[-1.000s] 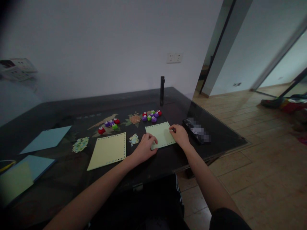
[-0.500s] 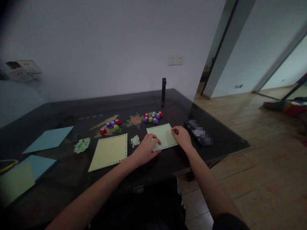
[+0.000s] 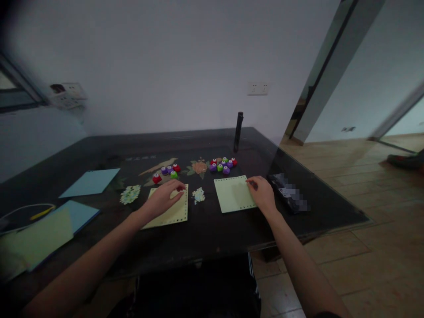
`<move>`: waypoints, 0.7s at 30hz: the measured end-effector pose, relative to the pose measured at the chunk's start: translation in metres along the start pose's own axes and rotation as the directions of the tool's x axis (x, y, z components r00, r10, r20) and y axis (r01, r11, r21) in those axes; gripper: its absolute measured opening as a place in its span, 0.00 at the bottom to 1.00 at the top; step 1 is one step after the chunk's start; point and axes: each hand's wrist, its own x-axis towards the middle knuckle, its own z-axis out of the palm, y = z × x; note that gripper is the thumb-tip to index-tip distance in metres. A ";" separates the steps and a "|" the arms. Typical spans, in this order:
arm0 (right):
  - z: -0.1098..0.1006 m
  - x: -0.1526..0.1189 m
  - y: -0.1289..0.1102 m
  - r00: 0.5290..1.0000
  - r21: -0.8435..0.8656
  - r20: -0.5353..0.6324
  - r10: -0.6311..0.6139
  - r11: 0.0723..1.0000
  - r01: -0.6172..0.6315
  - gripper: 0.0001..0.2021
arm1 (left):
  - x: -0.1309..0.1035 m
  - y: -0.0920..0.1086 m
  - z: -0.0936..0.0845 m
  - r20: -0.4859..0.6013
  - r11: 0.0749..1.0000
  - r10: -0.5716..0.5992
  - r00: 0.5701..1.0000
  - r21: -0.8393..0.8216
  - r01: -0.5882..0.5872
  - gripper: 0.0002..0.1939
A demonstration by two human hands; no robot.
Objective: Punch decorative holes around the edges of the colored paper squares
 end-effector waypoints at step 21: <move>0.120 0.033 -0.173 0.766 -0.061 0.519 -0.378 0.878 0.475 0.23 | -0.029 -0.088 -0.010 0.107 0.915 -0.327 0.939 0.285 0.286 0.31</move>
